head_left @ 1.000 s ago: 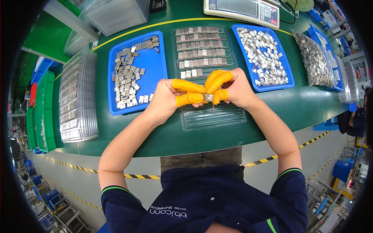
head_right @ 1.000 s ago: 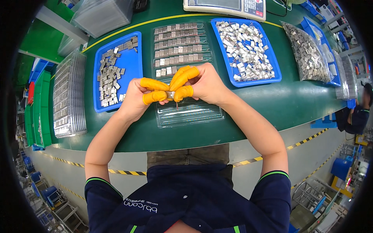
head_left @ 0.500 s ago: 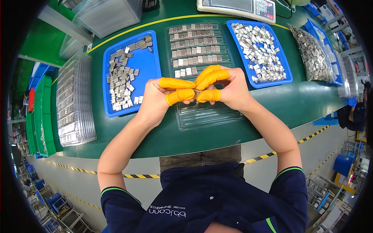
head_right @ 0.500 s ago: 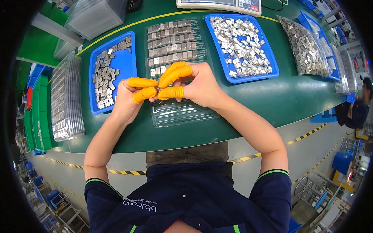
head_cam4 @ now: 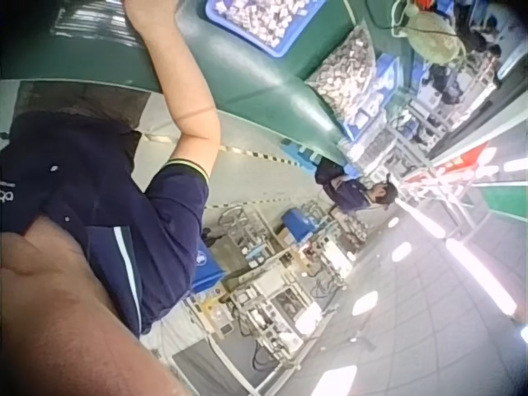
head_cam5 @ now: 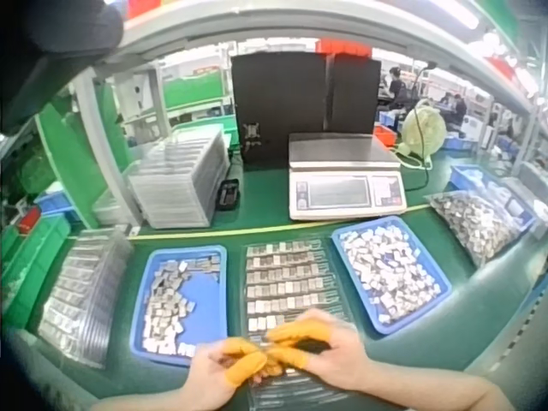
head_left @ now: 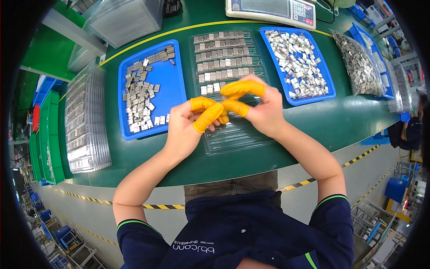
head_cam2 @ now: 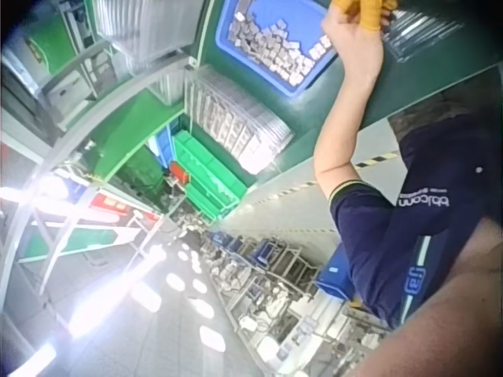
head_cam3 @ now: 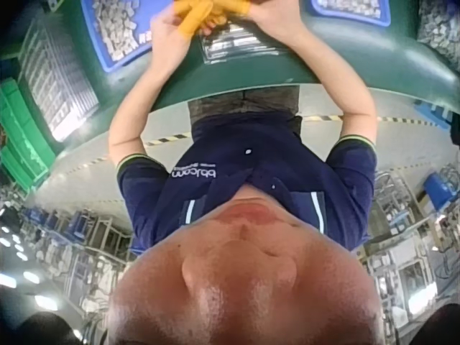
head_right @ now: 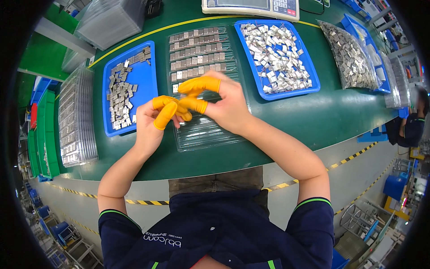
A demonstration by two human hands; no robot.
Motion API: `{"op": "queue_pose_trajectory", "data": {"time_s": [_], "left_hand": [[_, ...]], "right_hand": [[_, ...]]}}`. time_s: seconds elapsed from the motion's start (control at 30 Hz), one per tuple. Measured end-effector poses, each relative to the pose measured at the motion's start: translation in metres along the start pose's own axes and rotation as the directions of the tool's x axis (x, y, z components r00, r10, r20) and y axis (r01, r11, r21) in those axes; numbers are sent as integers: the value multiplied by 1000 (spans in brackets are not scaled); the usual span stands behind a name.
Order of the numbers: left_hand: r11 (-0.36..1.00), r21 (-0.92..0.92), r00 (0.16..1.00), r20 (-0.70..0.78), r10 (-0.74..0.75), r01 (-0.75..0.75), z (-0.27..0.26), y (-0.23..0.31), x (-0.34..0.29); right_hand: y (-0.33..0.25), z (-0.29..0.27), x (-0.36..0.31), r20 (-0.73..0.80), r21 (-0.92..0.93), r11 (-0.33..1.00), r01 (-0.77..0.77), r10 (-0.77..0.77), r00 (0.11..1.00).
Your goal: The person sorts small metallic rectangular components from two blue trays into a clear plastic tray with compartments. They pick up individual pieces and place them into the designated slots. The process is repetitive and involves careful handling of the small parts.
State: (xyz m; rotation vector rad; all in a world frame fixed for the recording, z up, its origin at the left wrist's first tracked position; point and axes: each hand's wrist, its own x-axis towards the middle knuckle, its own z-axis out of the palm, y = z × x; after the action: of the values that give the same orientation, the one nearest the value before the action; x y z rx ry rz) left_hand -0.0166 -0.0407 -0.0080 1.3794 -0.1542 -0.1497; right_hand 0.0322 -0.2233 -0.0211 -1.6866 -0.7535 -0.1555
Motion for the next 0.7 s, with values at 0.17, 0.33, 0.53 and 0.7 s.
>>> {"op": "queue_pose_trajectory", "data": {"time_s": [0.17, 0.33, 0.53, 0.7], "left_hand": [[985, 145, 996, -34, -84, 88, 0, -1, -1], [994, 63, 996, 15, -88, 87, -8, -2, 1], [991, -127, 999, 29, -36, 40, -5, -4, 3], [992, -124, 999, -32, 6, -9, -3, -3, 3]], "right_hand": [[-10, 6, 0, 41, 26, 998, -50, 49, 998], [-11, 10, -1, 78, 31, 998, -46, 43, 996], [-12, 10, 2, 37, 132, 985, -113, 109, 993], [-7, 8, 4, -138, 223, 969, -105, 138, 981]]}}
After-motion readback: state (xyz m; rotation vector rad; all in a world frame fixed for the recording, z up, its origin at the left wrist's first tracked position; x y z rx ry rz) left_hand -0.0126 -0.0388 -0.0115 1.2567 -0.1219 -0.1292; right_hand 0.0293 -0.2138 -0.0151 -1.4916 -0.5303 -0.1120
